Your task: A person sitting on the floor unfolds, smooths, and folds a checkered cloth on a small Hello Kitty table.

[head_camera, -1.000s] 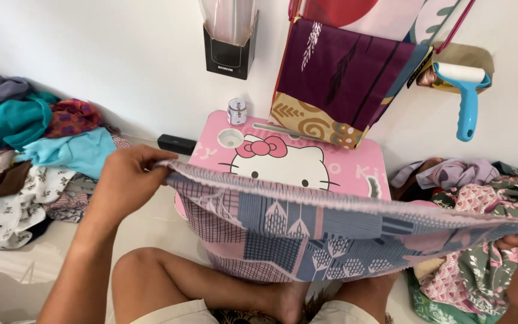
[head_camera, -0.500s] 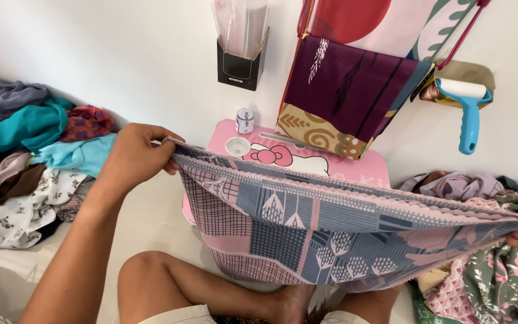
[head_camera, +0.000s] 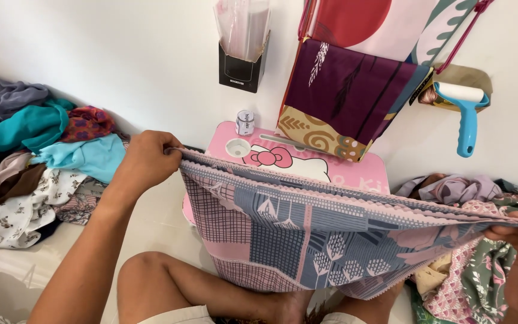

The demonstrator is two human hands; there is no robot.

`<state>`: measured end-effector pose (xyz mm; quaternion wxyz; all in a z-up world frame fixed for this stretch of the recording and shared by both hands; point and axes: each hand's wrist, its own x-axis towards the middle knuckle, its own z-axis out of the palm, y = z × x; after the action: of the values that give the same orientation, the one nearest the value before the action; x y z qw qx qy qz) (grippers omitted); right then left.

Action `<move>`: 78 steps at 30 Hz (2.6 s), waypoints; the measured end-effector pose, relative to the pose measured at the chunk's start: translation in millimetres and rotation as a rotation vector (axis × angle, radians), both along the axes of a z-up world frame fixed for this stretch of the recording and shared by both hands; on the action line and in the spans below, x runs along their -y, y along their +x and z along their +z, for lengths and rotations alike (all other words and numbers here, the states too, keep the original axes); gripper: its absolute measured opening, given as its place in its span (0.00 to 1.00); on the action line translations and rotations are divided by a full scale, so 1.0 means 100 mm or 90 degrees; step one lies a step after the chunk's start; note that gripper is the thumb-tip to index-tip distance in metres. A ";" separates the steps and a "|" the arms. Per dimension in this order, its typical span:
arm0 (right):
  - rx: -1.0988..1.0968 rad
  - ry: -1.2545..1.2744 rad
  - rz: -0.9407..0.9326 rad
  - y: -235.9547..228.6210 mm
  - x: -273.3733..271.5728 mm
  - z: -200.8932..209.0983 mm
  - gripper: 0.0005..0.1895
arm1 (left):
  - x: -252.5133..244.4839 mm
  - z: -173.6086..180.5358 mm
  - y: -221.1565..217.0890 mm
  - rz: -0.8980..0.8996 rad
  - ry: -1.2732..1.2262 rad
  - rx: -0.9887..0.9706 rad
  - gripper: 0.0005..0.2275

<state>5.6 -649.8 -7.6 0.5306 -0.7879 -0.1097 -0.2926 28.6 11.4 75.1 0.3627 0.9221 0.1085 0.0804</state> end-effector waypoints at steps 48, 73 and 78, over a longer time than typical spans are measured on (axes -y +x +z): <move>-0.067 -0.017 -0.005 0.20 0.86 -0.31 0.17 | -0.36 0.91 -0.90 -0.168 -0.108 0.173 0.03; 0.015 0.070 0.018 0.13 -1.08 1.00 0.05 | -0.41 1.23 -0.53 -0.007 -0.188 0.111 0.01; 0.043 0.027 -0.007 0.14 -0.98 1.01 0.02 | -0.40 1.18 -0.52 -0.028 -0.046 0.144 0.07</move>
<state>19.5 -552.2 93.0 0.5414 -0.7668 -0.1173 -0.3242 -23.6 51.5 193.5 0.4076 0.8954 0.0498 0.1721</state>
